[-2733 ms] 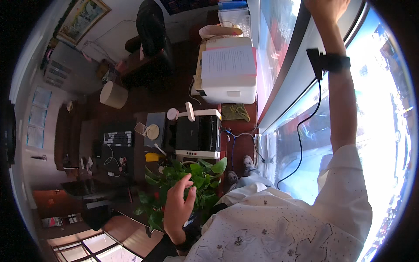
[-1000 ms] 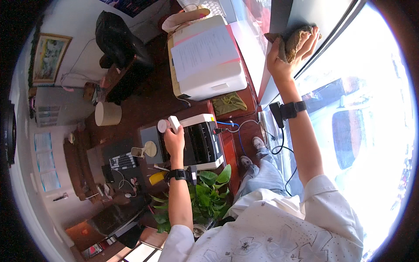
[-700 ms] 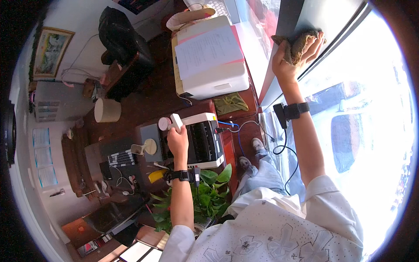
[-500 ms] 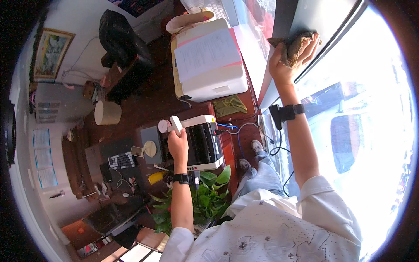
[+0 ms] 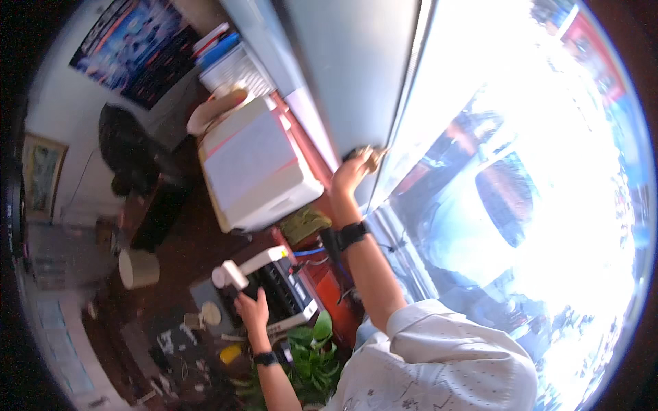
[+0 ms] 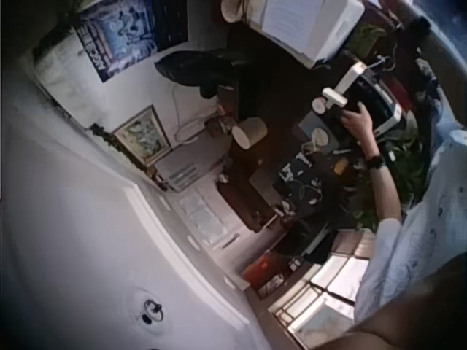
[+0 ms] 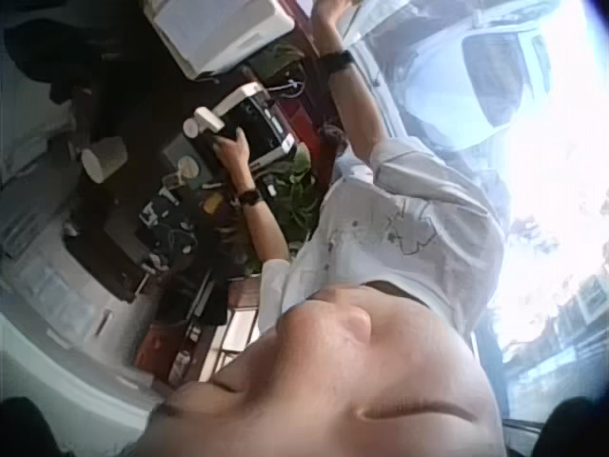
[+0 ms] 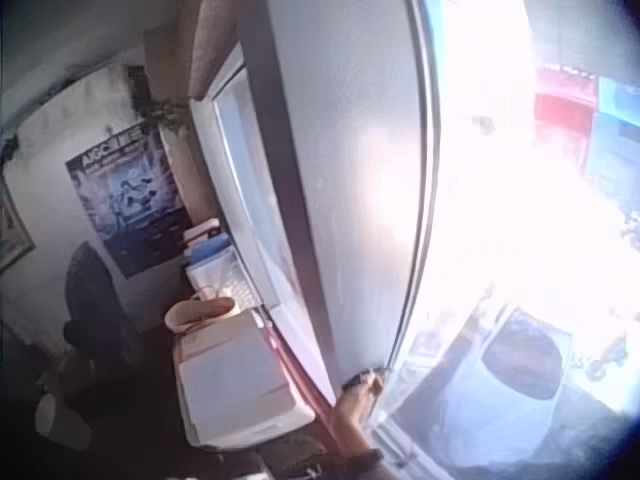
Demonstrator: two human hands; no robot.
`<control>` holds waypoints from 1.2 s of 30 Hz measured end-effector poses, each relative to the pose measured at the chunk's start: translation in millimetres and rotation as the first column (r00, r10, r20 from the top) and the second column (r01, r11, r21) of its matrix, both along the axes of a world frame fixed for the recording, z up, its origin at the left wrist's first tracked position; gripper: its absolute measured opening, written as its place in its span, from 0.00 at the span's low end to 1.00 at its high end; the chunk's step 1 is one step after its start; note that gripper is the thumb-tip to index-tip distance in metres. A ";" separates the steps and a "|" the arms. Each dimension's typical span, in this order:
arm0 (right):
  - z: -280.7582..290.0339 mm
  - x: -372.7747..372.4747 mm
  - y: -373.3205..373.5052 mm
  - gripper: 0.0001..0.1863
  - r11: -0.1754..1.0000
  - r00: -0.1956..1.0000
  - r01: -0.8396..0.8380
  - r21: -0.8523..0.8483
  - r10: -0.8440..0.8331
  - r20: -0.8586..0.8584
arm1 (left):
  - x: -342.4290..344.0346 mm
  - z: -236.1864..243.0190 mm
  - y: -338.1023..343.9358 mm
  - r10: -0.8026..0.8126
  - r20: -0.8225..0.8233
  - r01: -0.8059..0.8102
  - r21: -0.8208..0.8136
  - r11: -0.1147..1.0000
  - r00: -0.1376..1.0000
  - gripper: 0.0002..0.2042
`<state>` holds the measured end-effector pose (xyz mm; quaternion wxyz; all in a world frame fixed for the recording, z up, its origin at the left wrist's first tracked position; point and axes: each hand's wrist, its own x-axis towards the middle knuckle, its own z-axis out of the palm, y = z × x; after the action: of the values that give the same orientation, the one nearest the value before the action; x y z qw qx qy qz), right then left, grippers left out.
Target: The person wipes a glass window and its black frame using a cloth. They move the cloth in circular and sweeping motions across the glass surface and along the edges of the frame.
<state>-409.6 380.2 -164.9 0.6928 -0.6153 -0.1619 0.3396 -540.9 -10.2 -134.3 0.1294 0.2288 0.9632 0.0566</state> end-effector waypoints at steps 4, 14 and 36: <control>-51.5 9.1 12.8 0.28 0.983 0.872 -0.078 -0.167 -0.014 -0.489 | 20.4 11.5 -14.9 -0.124 0.047 0.129 -0.137 0.982 0.991 0.50; -142.8 64.6 24.1 0.30 0.865 0.646 -0.383 -0.325 0.000 -0.763 | -0.7 23.5 -27.9 -0.177 0.382 0.201 -0.023 0.979 0.907 0.54; 353.0 51.0 -18.4 0.34 0.401 0.438 -0.767 0.501 -0.245 0.865 | 1.2 39.9 -36.2 -0.215 0.363 0.209 0.057 0.976 0.907 0.52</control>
<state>-358.6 361.7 188.1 0.6376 -0.1977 -0.7442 -0.0235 -539.7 -46.4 -94.4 0.3105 0.3183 0.8910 0.0918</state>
